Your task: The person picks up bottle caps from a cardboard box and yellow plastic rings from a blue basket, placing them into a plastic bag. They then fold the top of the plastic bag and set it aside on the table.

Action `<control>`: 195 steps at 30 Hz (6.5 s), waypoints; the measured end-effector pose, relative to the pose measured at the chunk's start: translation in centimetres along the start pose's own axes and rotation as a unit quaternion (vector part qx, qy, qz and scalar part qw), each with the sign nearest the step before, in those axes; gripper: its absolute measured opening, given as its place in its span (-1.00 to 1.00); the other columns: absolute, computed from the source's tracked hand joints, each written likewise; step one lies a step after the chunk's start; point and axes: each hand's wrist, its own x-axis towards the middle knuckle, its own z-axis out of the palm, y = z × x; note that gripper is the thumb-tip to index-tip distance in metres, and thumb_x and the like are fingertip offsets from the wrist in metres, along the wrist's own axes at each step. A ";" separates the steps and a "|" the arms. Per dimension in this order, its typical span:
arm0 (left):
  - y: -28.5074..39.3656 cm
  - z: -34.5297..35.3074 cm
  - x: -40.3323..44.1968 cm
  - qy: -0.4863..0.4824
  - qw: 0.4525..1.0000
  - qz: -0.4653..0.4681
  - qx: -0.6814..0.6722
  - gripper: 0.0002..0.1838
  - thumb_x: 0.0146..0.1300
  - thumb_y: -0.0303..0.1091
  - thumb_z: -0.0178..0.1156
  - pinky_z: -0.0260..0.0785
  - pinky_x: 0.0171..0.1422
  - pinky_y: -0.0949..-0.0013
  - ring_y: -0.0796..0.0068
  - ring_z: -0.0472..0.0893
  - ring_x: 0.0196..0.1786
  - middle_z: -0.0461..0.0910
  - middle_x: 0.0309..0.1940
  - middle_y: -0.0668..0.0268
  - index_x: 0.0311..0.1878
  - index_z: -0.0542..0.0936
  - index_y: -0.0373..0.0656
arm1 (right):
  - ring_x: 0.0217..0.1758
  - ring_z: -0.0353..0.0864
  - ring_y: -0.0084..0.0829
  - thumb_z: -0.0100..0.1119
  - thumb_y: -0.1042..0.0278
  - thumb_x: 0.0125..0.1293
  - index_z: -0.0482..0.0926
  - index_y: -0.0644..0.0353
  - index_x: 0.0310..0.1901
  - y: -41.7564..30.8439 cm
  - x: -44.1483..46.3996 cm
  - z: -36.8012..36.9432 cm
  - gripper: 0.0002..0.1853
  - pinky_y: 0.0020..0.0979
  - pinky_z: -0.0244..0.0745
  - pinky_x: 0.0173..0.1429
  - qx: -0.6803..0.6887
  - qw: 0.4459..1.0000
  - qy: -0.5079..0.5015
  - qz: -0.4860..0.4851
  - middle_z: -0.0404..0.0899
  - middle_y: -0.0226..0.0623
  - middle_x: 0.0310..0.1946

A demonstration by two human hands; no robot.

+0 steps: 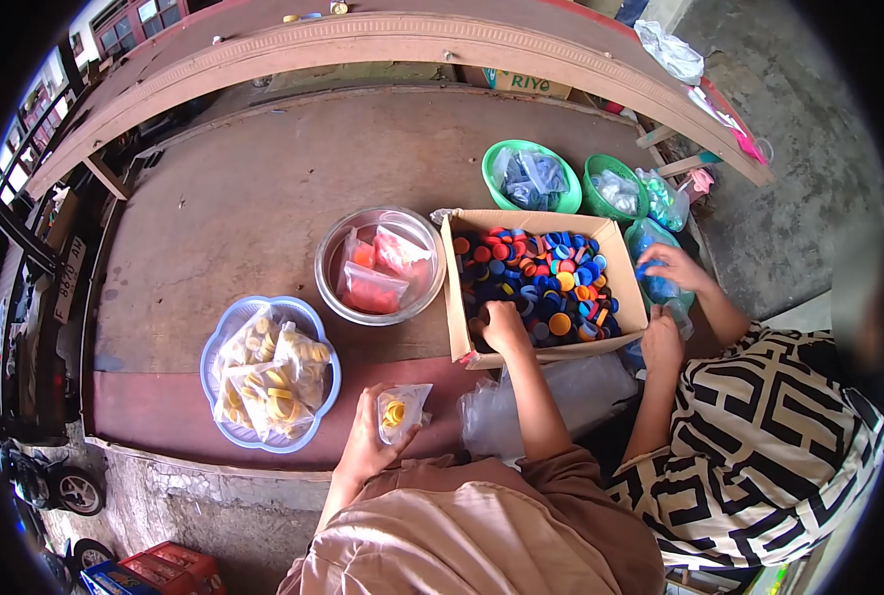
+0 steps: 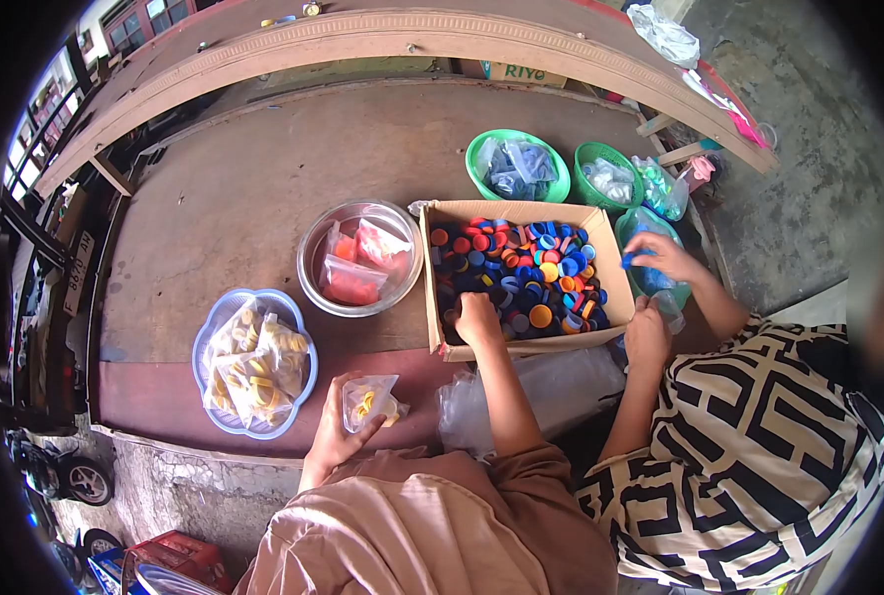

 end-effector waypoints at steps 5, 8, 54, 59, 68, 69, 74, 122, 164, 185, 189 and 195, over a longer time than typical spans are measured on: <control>-0.1 0.1 0.2 -0.007 1.000 0.012 0.003 -0.27 -0.06 -0.39 0.39 0.31 0.14 0.12 -0.04 0.42 0.05 0.36 -0.02 -0.03 0.16 0.23 -0.29 | -0.38 0.63 -0.10 0.25 0.47 0.02 0.54 0.34 -0.44 0.6 0.0 1.0 -0.88 -0.23 0.51 -0.29 -0.001 0.995 0.102 0.004 0.59 0.03 -0.49; -0.3 0.1 0.1 -0.014 1.000 0.012 -0.008 -0.27 -0.06 -0.39 0.39 0.31 0.15 0.13 -0.03 0.41 0.06 0.36 -0.01 -0.04 0.17 0.22 -0.30 | -0.49 0.60 -0.30 0.19 0.55 0.07 0.51 0.30 -0.38 -1.8 -1.2 -0.5 -0.92 -0.38 0.46 -0.41 0.133 0.968 0.203 -0.061 0.58 -0.13 -0.52; -0.7 0.5 0.6 0.001 0.999 -0.036 0.006 -0.25 -0.07 -0.40 0.40 0.31 0.17 0.19 0.13 0.45 0.08 0.40 0.01 0.05 0.19 0.24 -0.21 | -0.33 0.62 -0.34 0.32 0.36 -0.07 0.64 0.11 -0.37 10.6 0.3 -5.2 -0.84 -0.33 0.51 -0.23 -0.058 0.985 0.114 0.116 0.62 -0.34 -0.47; -0.7 0.6 0.5 0.001 0.999 -0.033 0.010 -0.26 -0.07 -0.41 0.40 0.31 0.17 0.19 0.13 0.45 0.08 0.40 0.00 0.04 0.19 0.24 -0.21 | -0.51 0.60 -0.49 0.32 0.37 0.01 0.65 0.25 -0.27 11.5 1.4 -5.0 -0.77 -0.47 0.47 -0.34 0.063 0.968 0.236 0.052 0.60 -0.30 -0.58; -0.9 0.5 0.5 -0.005 1.000 -0.022 0.006 -0.26 -0.07 -0.42 0.39 0.31 0.17 0.19 0.12 0.46 0.08 0.41 0.00 0.04 0.19 0.24 -0.22 | -0.62 0.40 -0.64 0.22 0.46 0.06 0.56 0.29 -0.17 9.6 1.1 -6.1 -0.75 -0.49 0.33 -0.48 0.117 0.899 0.418 0.066 0.47 -0.44 -0.66; -0.7 0.5 0.5 -0.005 1.000 -0.017 0.007 -0.26 -0.07 -0.42 0.39 0.31 0.17 0.19 0.12 0.46 0.07 0.41 0.00 0.05 0.19 0.24 -0.22 | -0.61 0.40 -0.64 0.21 0.46 0.06 0.56 0.27 -0.18 9.1 0.9 -6.3 -0.75 -0.49 0.33 -0.47 0.112 0.890 0.435 0.080 0.45 -0.43 -0.67; -0.4 0.6 0.5 -0.007 1.000 -0.010 0.014 -0.26 -0.07 -0.41 0.39 0.31 0.17 0.20 0.13 0.46 0.07 0.40 0.00 0.05 0.19 0.23 -0.23 | -0.58 0.47 -0.57 0.21 0.52 0.08 0.57 0.25 -0.29 3.0 -2.1 -5.7 -0.88 -0.49 0.38 -0.45 0.195 0.866 0.458 -0.057 0.54 -0.37 -0.58; 0.5 1.1 0.4 -0.043 0.998 0.010 0.034 -0.26 -0.07 -0.37 0.40 0.30 0.15 0.14 0.00 0.42 0.05 0.36 -0.01 -0.01 0.17 0.23 -0.29 | -0.41 0.62 -0.38 0.09 0.17 0.25 0.54 0.21 -0.13 14.2 1.5 -4.9 -0.70 -0.38 0.52 -0.41 0.349 0.877 0.257 0.206 0.62 -0.15 -0.29; 2.7 4.9 4.4 -0.054 0.995 0.008 0.084 -0.29 -0.08 -0.41 0.40 0.34 0.10 0.16 0.05 0.46 0.02 0.39 -0.04 0.02 0.14 0.26 -0.26 | -0.16 0.61 -0.34 0.25 0.50 0.05 0.52 0.13 0.02 5.1 3.5 -6.7 -0.58 -0.39 0.56 -0.13 0.235 0.965 -0.007 -0.119 0.51 -0.16 -0.02; 2.2 5.1 3.7 -0.048 0.996 0.001 0.076 -0.31 -0.06 -0.42 0.38 0.34 0.13 0.16 0.04 0.46 0.05 0.39 -0.01 0.04 0.14 0.25 -0.26 | -0.11 0.62 -0.17 0.36 0.26 -0.13 0.67 0.04 -0.24 9.1 4.2 -5.1 -0.68 -0.22 0.53 -0.03 -0.143 0.982 -0.086 0.091 0.65 -0.18 -0.26; 2.2 5.2 3.6 -0.046 0.996 0.018 0.078 -0.30 -0.05 -0.41 0.38 0.34 0.13 0.16 0.04 0.46 0.05 0.39 -0.01 0.04 0.15 0.24 -0.26 | -0.15 0.61 -0.15 0.37 0.24 -0.09 0.65 0.09 -0.31 8.7 4.0 -5.5 -0.74 -0.22 0.51 -0.06 -0.100 0.990 -0.059 0.084 0.64 -0.19 -0.32; 2.8 5.2 3.4 -0.045 0.996 0.019 0.074 -0.29 -0.07 -0.42 0.39 0.35 0.08 0.14 0.00 0.48 0.01 0.40 -0.04 0.02 0.15 0.24 -0.27 | -0.11 0.52 -0.08 0.35 0.16 0.01 0.50 0.25 -0.29 9.8 4.1 -5.1 -0.64 -0.15 0.45 -0.08 -0.024 0.975 0.179 0.131 0.53 -0.08 -0.24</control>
